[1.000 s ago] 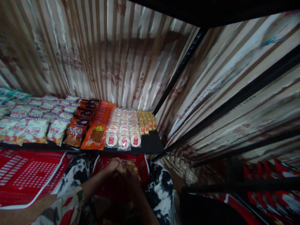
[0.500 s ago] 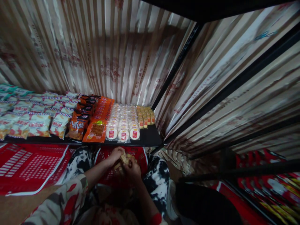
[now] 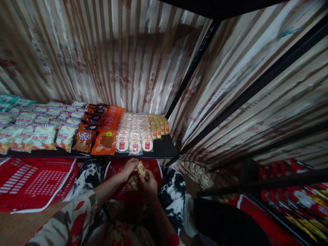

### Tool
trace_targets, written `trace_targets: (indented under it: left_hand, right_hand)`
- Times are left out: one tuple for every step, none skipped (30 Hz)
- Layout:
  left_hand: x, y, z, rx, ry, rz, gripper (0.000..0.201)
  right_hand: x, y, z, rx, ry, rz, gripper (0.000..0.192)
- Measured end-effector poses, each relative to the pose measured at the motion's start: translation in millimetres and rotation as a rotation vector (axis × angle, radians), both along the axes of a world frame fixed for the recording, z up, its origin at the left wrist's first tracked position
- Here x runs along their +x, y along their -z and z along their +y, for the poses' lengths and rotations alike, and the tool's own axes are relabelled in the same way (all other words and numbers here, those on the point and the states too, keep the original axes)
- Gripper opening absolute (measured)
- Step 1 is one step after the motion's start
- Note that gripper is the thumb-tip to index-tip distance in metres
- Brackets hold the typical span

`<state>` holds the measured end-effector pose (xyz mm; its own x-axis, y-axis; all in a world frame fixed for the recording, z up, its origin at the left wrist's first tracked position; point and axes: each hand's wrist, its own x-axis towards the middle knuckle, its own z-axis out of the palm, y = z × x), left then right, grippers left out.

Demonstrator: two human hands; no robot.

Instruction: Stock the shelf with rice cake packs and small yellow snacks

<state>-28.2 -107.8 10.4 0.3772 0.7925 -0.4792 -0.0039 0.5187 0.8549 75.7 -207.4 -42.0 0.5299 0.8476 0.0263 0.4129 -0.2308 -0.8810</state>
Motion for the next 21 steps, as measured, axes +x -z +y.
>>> trace_targets:
  left_hand:
    - [1.3,-0.4,-0.5,-0.003,-0.004,-0.013,0.011]
    - [2.9,-0.8,-0.9,-0.003,-0.006,-0.023,0.012]
    - [4.9,-0.9,-1.2,0.001,-0.007,-0.027,0.012]
    - [7.1,-0.9,-1.4,0.007,-0.006,-0.029,0.010]
    - [9.6,-0.5,-1.5,0.017,-0.003,-0.026,0.009]
    - [12.3,0.1,-1.5,0.032,0.000,-0.020,0.008]
    - [15.0,1.0,-1.4,0.052,0.007,-0.011,0.007]
    - [17.7,1.9,-1.3,0.071,0.018,-0.004,0.007]
    - [20.4,2.7,-1.1,0.092,0.031,-0.002,0.008]
    - [22.8,3.2,-0.8,0.111,0.043,-0.007,0.009]
    - [25.1,3.2,-0.6,0.122,0.054,-0.013,0.010]
    - [27.3,2.5,-0.3,0.129,0.064,-0.018,0.011]
    - [29.3,1.1,0.0,0.134,0.073,-0.021,0.012]
    - [31.2,-1.0,0.3,0.141,0.080,-0.018,0.013]
    - [33.0,-3.7,0.6,0.150,0.085,-0.009,0.013]
    - [34.9,-6.7,0.9,0.161,0.089,0.005,0.013]
    - [36.9,-9.9,1.1,0.176,0.090,0.020,0.013]
    - [39.1,-13.1,1.4,0.191,0.091,0.035,0.014]
    - [41.4,-16.2,1.7,0.201,0.089,0.050,0.014]
    - [43.8,-19.0,2.0,0.206,0.086,0.061,0.014]
    - [46.3,-21.5,2.3,0.210,0.081,0.067,0.013]
  right_hand:
    - [0.1,-1.1,-0.6,0.015,0.013,-0.013,0.037]
    - [0.3,-2.2,-1.0,0.028,0.025,-0.028,0.037]
    - [0.7,-3.3,-1.1,0.037,0.042,-0.045,0.038]
    - [1.4,-4.3,-1.1,0.044,0.061,-0.060,0.038]
    - [2.3,-5.2,-0.9,0.048,0.079,-0.070,0.039]
    - [3.5,-6.0,-0.4,0.051,0.091,-0.072,0.039]
    - [5.1,-6.5,0.1,0.055,0.098,-0.070,0.040]
    - [6.9,-6.7,0.7,0.061,0.101,-0.065,0.040]
    - [8.8,-6.7,1.4,0.069,0.100,-0.057,0.041]
    - [10.8,-6.5,2.0,0.078,0.094,-0.045,0.042]
    - [12.6,-6.1,2.6,0.089,0.086,-0.033,0.044]
    - [14.1,-5.7,3.0,0.102,0.082,-0.024,0.045]
    - [15.3,-5.1,3.4,0.115,0.076,-0.018,0.046]
    - [16.1,-4.5,3.7,0.127,0.071,-0.021,0.046]
    - [16.6,-4.0,4.0,0.140,0.074,-0.037,0.045]
    - [16.9,-3.6,4.4,0.153,0.086,-0.067,0.045]
    - [17.3,-3.3,4.8,0.167,0.105,-0.107,0.044]
    - [18.0,-3.3,5.4,0.183,0.125,-0.151,0.044]
    - [18.9,-3.6,6.1,0.198,0.141,-0.197,0.044]
    - [20.3,-4.3,7.0,0.213,0.152,-0.240,0.044]
    - [22.0,-5.3,8.0,0.225,0.157,-0.279,0.044]
